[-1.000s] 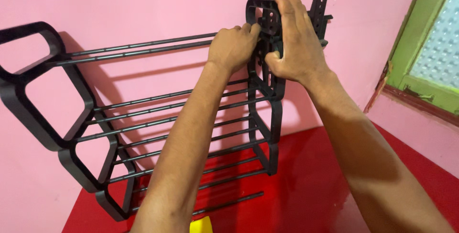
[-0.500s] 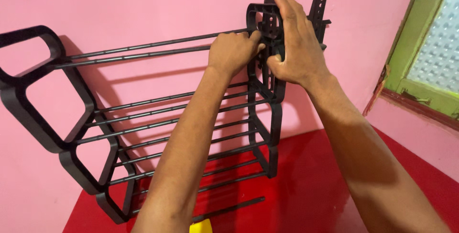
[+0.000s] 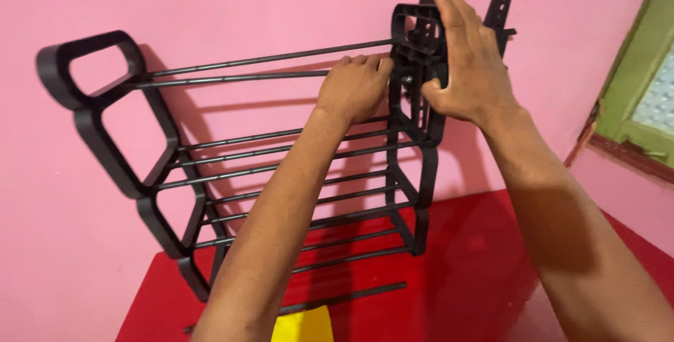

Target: The person removes a yellow cloth from a black metal rack, then systematically detaches each horizontal rod from the rack's side frames. The rods are stacked on the red table. The person then wipes the side frames with the cloth.

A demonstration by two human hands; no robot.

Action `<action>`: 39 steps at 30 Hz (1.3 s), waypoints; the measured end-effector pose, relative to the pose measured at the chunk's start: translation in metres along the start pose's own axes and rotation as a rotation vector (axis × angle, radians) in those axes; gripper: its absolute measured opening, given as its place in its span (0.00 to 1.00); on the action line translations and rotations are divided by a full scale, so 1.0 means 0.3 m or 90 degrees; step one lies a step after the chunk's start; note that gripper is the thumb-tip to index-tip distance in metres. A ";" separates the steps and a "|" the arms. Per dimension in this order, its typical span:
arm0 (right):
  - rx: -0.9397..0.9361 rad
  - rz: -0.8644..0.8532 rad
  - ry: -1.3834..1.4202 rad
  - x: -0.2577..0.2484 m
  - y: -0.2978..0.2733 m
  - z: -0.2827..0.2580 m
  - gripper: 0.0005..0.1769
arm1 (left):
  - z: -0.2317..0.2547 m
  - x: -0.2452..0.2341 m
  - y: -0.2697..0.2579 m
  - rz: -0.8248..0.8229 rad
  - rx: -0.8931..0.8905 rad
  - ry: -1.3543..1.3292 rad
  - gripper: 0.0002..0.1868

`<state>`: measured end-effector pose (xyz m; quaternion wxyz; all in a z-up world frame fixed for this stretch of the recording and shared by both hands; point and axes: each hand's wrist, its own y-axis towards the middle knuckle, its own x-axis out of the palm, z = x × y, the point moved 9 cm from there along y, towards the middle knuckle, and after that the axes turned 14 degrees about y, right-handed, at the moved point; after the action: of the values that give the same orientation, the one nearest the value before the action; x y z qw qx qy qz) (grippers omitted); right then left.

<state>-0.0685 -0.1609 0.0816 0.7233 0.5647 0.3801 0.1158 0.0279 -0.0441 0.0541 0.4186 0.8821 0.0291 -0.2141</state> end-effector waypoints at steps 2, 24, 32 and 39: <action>-0.012 -0.003 -0.031 0.004 0.001 -0.006 0.60 | -0.028 -0.028 -0.027 0.026 0.007 0.001 0.16; -0.083 -0.129 -0.276 0.405 0.153 -0.238 0.42 | -0.446 -0.202 -0.316 -0.028 -0.047 0.247 0.28; -0.120 -0.154 -0.210 0.584 0.228 -0.371 0.40 | -0.636 -0.316 -0.435 -0.019 -0.089 0.438 0.26; -0.155 -0.129 -0.161 0.700 0.298 -0.514 0.35 | -0.724 -0.425 -0.530 -0.038 -0.127 0.426 0.28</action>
<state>-0.0065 0.1068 0.0631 0.8364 0.4417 0.3241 0.0157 -0.0477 0.2382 0.1112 0.4635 0.8570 0.2110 0.0788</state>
